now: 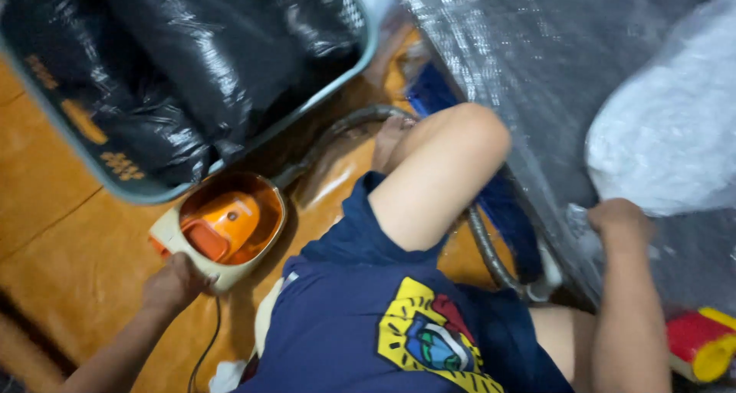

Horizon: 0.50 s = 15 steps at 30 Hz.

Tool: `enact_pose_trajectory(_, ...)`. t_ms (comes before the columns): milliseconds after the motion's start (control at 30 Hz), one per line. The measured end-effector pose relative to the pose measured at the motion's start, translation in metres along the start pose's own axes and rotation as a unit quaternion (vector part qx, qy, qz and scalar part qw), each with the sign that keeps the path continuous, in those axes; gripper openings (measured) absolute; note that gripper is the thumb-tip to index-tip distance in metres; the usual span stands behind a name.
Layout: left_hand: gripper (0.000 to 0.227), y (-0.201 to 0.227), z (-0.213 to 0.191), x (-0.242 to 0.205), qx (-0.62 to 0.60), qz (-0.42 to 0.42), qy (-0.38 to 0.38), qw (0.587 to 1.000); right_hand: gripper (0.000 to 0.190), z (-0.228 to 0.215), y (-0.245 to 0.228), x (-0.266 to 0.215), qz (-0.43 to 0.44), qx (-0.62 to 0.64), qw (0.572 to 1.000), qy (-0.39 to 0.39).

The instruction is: Packaging white snacks into clear plastic bags, sealing them with tape, and then placing the sealed bags into black shipping mailers.

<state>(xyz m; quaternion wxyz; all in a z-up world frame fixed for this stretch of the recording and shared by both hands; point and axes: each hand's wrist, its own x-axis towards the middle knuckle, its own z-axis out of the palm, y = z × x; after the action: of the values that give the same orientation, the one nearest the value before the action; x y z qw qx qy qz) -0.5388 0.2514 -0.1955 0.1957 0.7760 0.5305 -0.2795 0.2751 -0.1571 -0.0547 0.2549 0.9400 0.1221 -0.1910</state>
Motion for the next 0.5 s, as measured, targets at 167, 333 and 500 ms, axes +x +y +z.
enact_pose_trajectory(167,0.040,0.132,-0.079,0.085,0.227,0.091,-0.162,0.956,0.045,-0.028,-0.018,-0.049,0.021,0.106,0.994,0.012)
enact_pose_trajectory(333,0.049,0.382,-0.286,0.007,-0.053,0.299,0.258,0.917,0.048,-0.029,-0.031,-0.056,0.063,0.150,0.987,0.010)
enact_pose_trajectory(500,0.048,0.634,-0.278,0.000,-0.312,0.527,0.086,0.786,0.043,-0.017,-0.037,-0.044,0.070,0.183,0.981,0.003)
